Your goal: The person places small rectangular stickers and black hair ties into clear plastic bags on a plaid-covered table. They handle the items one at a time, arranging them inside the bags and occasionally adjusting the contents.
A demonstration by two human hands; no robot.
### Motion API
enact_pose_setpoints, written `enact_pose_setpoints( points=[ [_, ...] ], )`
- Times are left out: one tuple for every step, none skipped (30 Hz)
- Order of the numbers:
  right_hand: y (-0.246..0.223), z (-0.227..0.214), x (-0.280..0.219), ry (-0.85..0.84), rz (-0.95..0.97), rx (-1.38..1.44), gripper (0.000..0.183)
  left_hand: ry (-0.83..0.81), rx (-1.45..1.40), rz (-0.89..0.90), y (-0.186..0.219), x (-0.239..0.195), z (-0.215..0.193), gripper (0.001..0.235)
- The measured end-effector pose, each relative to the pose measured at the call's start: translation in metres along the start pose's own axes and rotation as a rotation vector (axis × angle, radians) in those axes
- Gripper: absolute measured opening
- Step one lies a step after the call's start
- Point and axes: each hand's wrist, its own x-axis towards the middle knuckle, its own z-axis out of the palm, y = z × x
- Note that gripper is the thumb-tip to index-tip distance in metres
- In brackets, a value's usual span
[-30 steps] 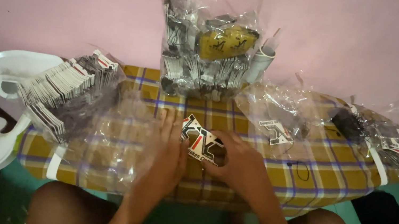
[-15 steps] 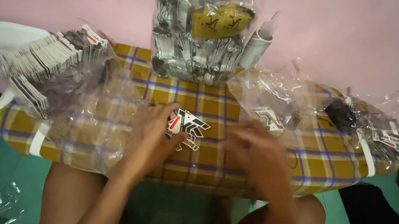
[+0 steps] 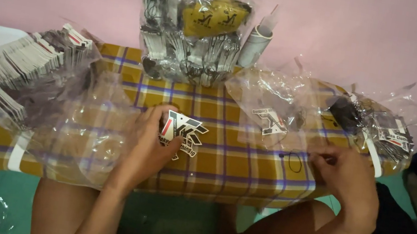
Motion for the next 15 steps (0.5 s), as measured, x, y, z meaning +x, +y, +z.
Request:
enact_pose_setpoints(
  points=[
    [-0.001, -0.001, 0.000, 0.022, -0.037, 0.023, 0.026, -0.023, -0.015, -0.042, 0.002, -0.001, -0.001, 0.048],
    [-0.001, -0.002, 0.000, 0.045, -0.071, 0.045, 0.032, -0.049, -0.032, -0.082, 0.004, -0.002, -0.001, 0.051],
    [-0.001, -0.003, -0.001, 0.048, -0.064, 0.046, 0.032, -0.054, -0.033, -0.077, 0.009, -0.002, -0.004, 0.051],
    [-0.002, -0.002, -0.001, 0.047, -0.053, 0.059, 0.033, -0.063, -0.069, -0.169, 0.014, -0.003, -0.006, 0.052],
    [-0.003, -0.002, -0.002, 0.047, -0.042, 0.072, 0.034, -0.071, -0.104, -0.261, 0.019, -0.005, -0.010, 0.053],
    [-0.006, -0.003, -0.002, 0.048, -0.041, 0.075, 0.034, -0.072, -0.102, -0.259, 0.017, -0.006, -0.009, 0.053],
    [-0.009, -0.004, -0.002, 0.006, -0.018, 0.097, 0.029, -0.042, -0.240, -0.217, 0.014, -0.007, -0.008, 0.051],
    [-0.011, -0.005, -0.002, -0.036, 0.007, 0.119, 0.025, -0.015, -0.378, -0.175, 0.012, -0.008, -0.008, 0.050],
    [-0.014, -0.007, -0.004, -0.036, 0.010, 0.122, 0.025, -0.018, -0.376, -0.173, 0.015, -0.007, -0.010, 0.050],
    [-0.017, -0.010, -0.006, -0.058, 0.038, 0.166, 0.020, -0.013, -0.389, -0.239, 0.019, -0.008, -0.012, 0.047],
    [-0.021, -0.012, -0.008, -0.080, 0.067, 0.209, 0.018, -0.008, -0.403, -0.306, 0.022, -0.009, -0.014, 0.043],
    [-0.018, -0.008, -0.005, -0.078, 0.066, 0.210, 0.018, -0.008, -0.403, -0.304, 0.017, -0.008, -0.012, 0.043],
    [-0.015, -0.003, -0.002, -0.056, 0.038, 0.202, 0.019, 0.017, -0.333, -0.254, 0.011, -0.008, -0.010, 0.047],
    [-0.011, 0.001, 0.002, -0.033, 0.011, 0.191, 0.020, 0.041, -0.266, -0.205, 0.007, -0.008, -0.006, 0.051],
    [-0.015, 0.002, 0.001, -0.031, 0.011, 0.189, 0.020, 0.041, -0.268, -0.205, 0.018, -0.009, -0.010, 0.051]
  ],
)
